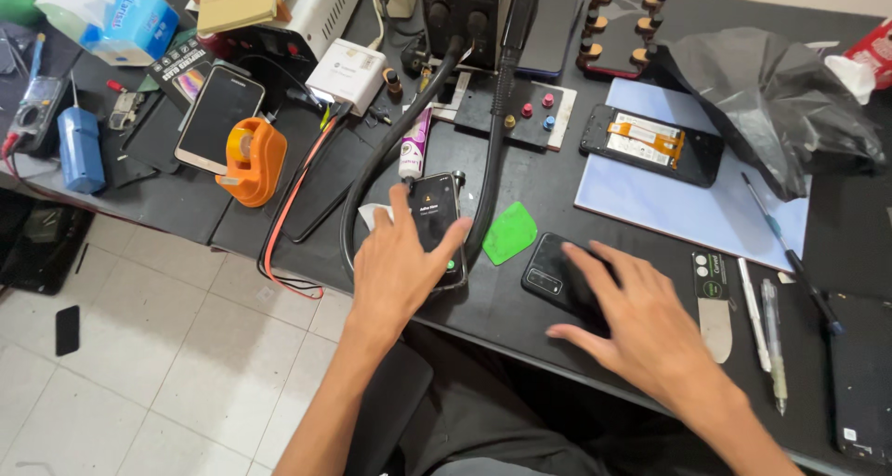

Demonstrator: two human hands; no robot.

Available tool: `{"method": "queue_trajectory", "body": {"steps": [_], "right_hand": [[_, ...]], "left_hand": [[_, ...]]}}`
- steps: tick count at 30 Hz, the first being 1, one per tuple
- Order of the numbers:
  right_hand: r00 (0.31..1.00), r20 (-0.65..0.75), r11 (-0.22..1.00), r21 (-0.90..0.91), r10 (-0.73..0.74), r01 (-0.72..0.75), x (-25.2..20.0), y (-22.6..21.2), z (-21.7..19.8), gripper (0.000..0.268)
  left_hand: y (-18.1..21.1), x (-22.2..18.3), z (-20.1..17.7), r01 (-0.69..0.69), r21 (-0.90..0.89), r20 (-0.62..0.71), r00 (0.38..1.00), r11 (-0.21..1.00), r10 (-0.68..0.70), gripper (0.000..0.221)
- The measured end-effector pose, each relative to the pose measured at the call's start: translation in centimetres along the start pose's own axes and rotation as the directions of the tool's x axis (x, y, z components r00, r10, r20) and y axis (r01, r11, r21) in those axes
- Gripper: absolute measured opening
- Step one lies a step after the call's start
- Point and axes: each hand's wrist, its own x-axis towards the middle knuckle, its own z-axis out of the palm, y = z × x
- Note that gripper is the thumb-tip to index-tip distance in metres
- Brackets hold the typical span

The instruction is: The person uses a scraper and a heat gun to pry open the back cover of a smartphone on a workbench.

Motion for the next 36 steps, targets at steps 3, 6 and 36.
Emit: {"method": "queue_trajectory", "body": {"steps": [3,6,36], "right_hand": [[0.999,0.003,0.999,-0.032,0.042,-0.042,-1.3,1.6,0.0,0.09],[0.996,0.032,0.996,-0.016,0.089,-0.089,-2.2,2.6,-0.1,0.089],[0.982,0.186,0.998,0.061,0.017,-0.029,0.8,5.0,-3.4,0.074]], "left_hand": [[0.0,0.6,0.5,0.001,0.043,0.062,0.998,0.999,-0.004,0.097],[-0.1,1.0,1.1,-0.001,0.049,0.08,0.997,0.999,-0.003,0.1],[-3.7,5.0,1.5,-0.349,0.1,-0.059,0.933,0.932,0.355,0.078]]}}
